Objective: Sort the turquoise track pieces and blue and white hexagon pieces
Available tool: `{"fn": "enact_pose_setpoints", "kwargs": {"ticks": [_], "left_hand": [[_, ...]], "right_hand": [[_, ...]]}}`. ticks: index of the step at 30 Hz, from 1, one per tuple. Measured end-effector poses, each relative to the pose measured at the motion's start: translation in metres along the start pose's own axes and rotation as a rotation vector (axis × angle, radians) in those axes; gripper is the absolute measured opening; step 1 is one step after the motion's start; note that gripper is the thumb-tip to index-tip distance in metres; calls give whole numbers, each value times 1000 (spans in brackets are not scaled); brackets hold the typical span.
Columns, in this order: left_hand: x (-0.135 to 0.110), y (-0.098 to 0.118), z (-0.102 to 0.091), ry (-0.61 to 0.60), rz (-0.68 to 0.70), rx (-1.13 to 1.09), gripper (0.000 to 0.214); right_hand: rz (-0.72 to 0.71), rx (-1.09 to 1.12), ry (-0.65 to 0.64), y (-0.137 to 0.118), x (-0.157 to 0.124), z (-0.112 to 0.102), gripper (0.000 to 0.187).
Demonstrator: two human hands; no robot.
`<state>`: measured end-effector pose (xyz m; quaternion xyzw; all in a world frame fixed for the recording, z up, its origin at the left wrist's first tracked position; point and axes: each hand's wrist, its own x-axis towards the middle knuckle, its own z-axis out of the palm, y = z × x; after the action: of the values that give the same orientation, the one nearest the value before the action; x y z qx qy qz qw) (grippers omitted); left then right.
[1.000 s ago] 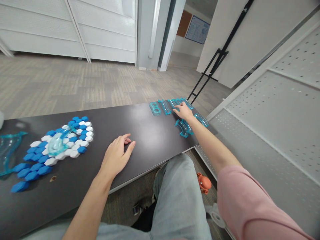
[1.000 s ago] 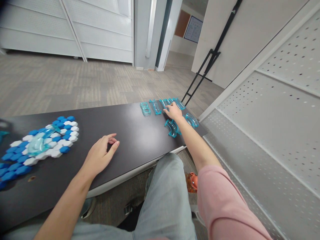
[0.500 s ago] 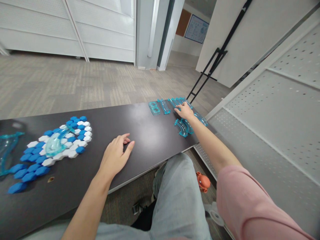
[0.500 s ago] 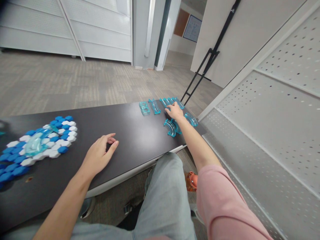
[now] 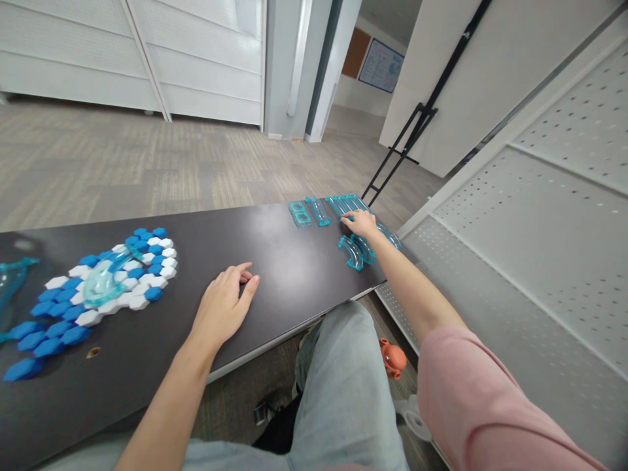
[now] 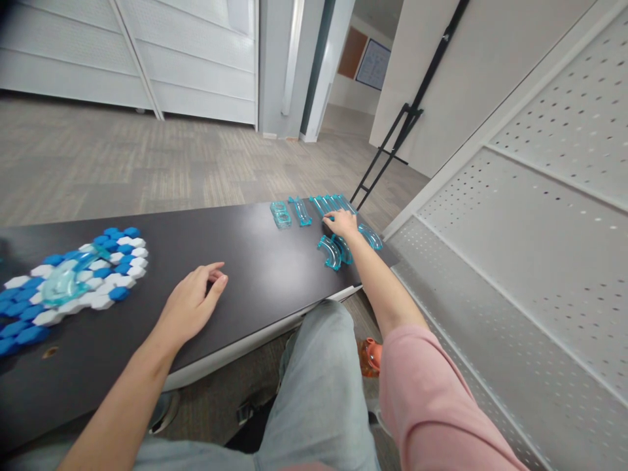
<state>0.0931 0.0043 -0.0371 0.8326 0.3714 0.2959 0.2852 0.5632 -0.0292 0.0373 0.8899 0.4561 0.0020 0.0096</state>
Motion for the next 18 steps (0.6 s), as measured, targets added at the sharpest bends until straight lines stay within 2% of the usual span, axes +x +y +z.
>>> {"fn": "enact_pose_setpoints", "kwargs": {"ticks": [7, 9, 11, 14, 16, 18], "left_hand": [[0, 0, -1, 5, -1, -9, 64], [1, 1, -3, 3, -10, -23, 63], [2, 3, -5, -2, -25, -47, 63], [2, 6, -8, -2, -51, -77, 62], [2, 7, -10, 9, -64, -86, 59], [1, 8, -12, 27, -75, -88, 56]], "right_hand": [[-5, 26, -24, -2, -2, -4, 47], [-34, 73, 48, -8, -9, -6, 48], [-104, 163, 186, -21, -23, -9, 47], [-359, 338, 319, -58, -60, -15, 43], [-613, 427, 279, -94, -89, -14, 41], [-770, 484, 247, -132, -113, -8, 39]]}}
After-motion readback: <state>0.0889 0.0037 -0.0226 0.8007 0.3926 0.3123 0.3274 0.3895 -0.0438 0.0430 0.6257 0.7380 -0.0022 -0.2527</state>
